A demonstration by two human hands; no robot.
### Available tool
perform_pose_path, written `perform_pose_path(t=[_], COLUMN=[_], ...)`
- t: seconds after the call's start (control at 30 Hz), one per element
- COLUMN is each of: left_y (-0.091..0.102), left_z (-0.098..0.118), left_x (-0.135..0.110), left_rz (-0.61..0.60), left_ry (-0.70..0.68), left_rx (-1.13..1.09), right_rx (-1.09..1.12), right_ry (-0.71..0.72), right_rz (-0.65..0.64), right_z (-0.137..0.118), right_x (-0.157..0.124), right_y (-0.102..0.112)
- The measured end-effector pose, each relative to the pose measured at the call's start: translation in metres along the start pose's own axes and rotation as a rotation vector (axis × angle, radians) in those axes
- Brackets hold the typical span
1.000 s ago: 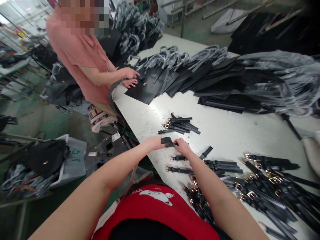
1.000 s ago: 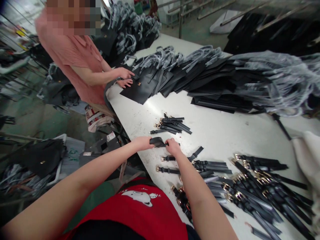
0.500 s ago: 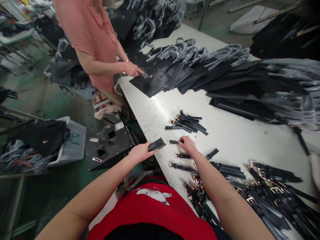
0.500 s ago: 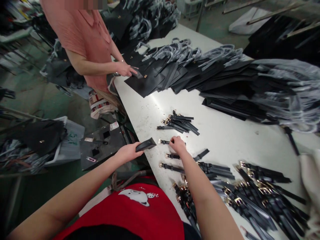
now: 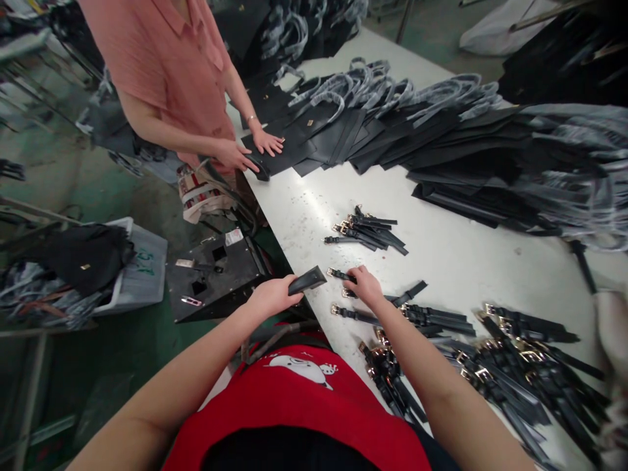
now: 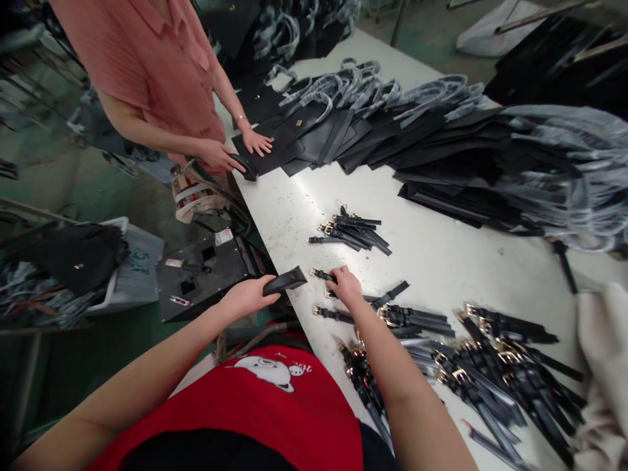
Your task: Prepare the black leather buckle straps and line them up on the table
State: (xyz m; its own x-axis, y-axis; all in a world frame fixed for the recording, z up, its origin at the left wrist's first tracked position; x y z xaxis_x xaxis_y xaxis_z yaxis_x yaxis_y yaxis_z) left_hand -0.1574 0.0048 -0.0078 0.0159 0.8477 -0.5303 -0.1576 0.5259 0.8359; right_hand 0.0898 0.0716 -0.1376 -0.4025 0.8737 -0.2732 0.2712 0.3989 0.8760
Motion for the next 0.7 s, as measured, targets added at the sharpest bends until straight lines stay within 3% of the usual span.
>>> perform_pose_path(t=[0.2,0.37,0.7], left_y=[-0.004,-0.01,-0.009], left_z=[0.001,-0.001,0.0], left_x=[-0.002,-0.007,-0.011], left_rz=[0.006,0.021,0.006], left_ry=[0.034,0.045,0.022], left_rx=[-0.017,-0.018,-0.003], right_rx=[-0.045,-0.115,-0.141], right_ry=[-0.075,0.006,-0.004], right_rz=[0.007,0.009,-0.019], right_z=[-0.005,-0.006,-0.011], right_x=[0.003,0.005,0.004], right_y=[-0.004,-0.006,-0.002])
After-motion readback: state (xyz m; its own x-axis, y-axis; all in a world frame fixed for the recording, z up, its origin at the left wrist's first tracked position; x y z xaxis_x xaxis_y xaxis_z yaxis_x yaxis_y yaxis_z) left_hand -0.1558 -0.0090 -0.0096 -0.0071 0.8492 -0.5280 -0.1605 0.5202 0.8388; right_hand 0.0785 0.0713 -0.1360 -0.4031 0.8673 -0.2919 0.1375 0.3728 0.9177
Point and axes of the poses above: each hand's wrist, its own x-axis towards the middle knuckle, its own y-axis out of the back of the hand, z = x × y, the point moved 1 cm from there along x, towards the middle knuckle, and after that the axes turned 4 degrees about y, right-handed, at the moved point
